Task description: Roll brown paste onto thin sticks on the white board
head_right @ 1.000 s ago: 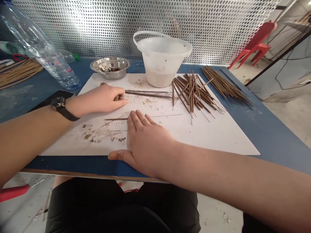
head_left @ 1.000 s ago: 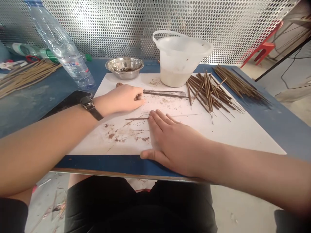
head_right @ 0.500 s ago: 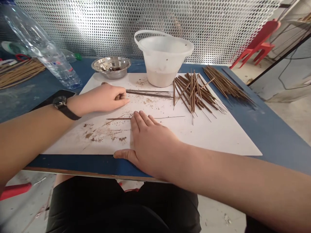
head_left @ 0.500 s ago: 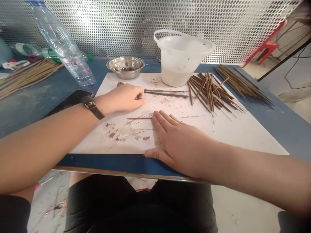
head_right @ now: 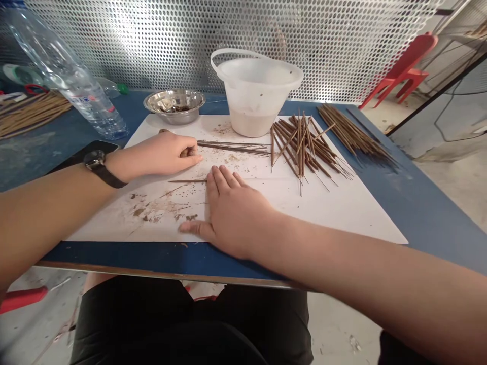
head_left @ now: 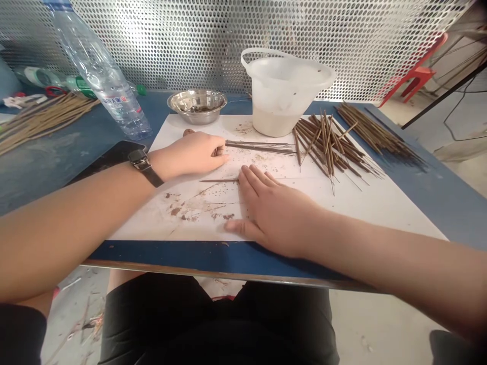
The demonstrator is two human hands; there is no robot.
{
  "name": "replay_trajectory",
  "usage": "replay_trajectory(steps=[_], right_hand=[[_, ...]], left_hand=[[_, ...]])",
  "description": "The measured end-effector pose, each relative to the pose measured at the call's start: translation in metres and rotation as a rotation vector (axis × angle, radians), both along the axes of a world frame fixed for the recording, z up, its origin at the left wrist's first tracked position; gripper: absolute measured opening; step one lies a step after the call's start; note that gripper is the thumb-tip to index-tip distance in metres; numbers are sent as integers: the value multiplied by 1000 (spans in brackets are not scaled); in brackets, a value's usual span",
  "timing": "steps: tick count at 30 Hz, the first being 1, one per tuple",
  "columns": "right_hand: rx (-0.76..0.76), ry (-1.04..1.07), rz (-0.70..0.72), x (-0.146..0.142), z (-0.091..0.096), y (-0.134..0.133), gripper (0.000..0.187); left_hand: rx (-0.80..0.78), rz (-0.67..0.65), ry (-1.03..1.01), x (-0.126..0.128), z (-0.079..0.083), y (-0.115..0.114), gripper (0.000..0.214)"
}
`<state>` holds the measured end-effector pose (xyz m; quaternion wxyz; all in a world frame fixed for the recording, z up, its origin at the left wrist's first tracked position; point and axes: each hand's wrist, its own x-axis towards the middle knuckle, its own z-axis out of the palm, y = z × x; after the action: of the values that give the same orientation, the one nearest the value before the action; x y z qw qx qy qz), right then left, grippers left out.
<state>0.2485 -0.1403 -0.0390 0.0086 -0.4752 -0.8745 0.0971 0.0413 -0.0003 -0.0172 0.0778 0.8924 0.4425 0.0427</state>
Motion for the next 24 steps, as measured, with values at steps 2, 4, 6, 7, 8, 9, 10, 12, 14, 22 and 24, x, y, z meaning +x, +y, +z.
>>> replay_trajectory(steps=[2,4,6,7,8,9,10,12,14,22,24], right_hand=[[9,18,0,2,-2,11,116],[7,21,18,4,-1,12,115],[-3,6,33,5,2,3,115],[-12,-6,34,4,3,-3,116],[-20,-17,32,3,4,-8,117],[-27,-25,26,2,5,-10,118],[-28,-29,16,1,4,-10,118],[-15,-24,-7,0,3,-2,119],[12,-17,-9,2,3,13,119],[76,-246,-209,29,39,36,50],[83,-339,-203,37,39,41,40]], left_hand=[[3,2,-7,0,0,0,26],[1,5,-9,0,1,0,26],[-9,3,-8,0,1,-1,26],[-14,1,-5,0,1,-1,26],[-17,1,-1,0,2,-2,26],[-17,0,4,0,2,-2,26],[-12,2,11,1,2,-2,26],[1,5,22,1,2,-2,27],[9,3,27,1,3,-2,28],[-32,8,-3,-1,2,-1,28],[-28,15,7,-1,1,-1,29]])
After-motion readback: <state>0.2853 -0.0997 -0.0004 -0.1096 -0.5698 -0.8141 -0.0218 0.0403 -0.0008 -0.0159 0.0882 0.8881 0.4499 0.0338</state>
